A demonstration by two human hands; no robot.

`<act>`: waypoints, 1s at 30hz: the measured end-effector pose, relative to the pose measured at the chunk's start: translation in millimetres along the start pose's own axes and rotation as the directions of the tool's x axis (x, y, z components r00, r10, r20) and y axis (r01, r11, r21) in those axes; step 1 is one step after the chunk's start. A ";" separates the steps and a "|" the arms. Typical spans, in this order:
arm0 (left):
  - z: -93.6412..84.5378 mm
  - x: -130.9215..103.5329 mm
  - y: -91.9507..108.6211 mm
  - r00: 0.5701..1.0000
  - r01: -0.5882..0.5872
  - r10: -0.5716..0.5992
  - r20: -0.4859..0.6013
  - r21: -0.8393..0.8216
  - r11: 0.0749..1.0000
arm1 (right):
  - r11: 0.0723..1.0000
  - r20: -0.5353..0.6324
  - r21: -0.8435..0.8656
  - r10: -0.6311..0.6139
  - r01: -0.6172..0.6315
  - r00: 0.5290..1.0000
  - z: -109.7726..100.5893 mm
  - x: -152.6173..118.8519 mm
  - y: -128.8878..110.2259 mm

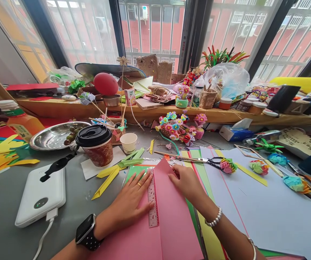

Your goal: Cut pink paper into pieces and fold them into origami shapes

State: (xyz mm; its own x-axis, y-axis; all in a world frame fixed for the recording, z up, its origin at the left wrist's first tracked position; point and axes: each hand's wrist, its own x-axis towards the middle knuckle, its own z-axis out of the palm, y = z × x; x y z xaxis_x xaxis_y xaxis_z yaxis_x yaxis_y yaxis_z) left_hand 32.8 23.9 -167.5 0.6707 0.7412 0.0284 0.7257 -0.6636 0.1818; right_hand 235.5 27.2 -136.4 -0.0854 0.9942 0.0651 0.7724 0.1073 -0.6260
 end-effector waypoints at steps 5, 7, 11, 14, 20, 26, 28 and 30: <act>1.6 0.3 0.0 1.000 0.004 -0.004 -0.006 0.003 1.000 | 1.000 0.006 0.019 -0.004 0.004 1.000 0.0 0.3 0.7; 1.6 0.2 -0.1 1.000 0.002 -0.002 -0.002 0.000 1.000 | 1.000 0.009 0.024 -0.004 0.004 1.000 0.0 0.2 0.3; 1.8 -0.2 -0.1 1.000 -0.005 0.005 -0.014 0.006 1.000 | 1.000 0.019 0.029 -0.006 0.005 1.000 -0.2 0.0 -0.7; 2.3 -0.5 -0.1 1.000 -0.009 0.009 -0.025 0.012 1.000 | 0.999 0.014 0.034 -0.009 0.009 1.000 -0.4 0.3 -0.7; 3.2 -0.8 -0.9 0.999 -0.005 0.005 -0.038 0.012 1.000 | 0.999 0.021 0.052 -0.007 0.006 1.000 -0.2 0.9 1.3; 4.0 -0.2 -1.1 0.999 0.000 -0.001 -0.043 -0.009 1.000 | 0.999 0.015 0.030 -0.012 0.012 1.000 -0.6 0.5 1.1; 4.3 0.3 -0.7 0.999 0.006 -0.007 -0.047 -0.011 1.000 | 1.000 0.010 0.017 -0.014 0.014 1.000 -0.8 0.3 0.6; 4.6 0.6 -0.4 0.999 0.006 -0.007 -0.050 -0.012 1.000 | 1.000 0.006 0.013 -0.015 0.015 1.000 -0.8 0.0 0.3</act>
State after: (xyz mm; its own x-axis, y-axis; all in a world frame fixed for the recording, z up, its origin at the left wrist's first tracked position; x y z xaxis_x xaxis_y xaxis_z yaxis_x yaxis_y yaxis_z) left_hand 33.6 24.1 -172.1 0.6572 0.7499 0.0761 0.7280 -0.6576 0.1938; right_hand 236.3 27.3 -135.9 -0.1007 0.9925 0.0695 0.7630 0.1219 -0.6347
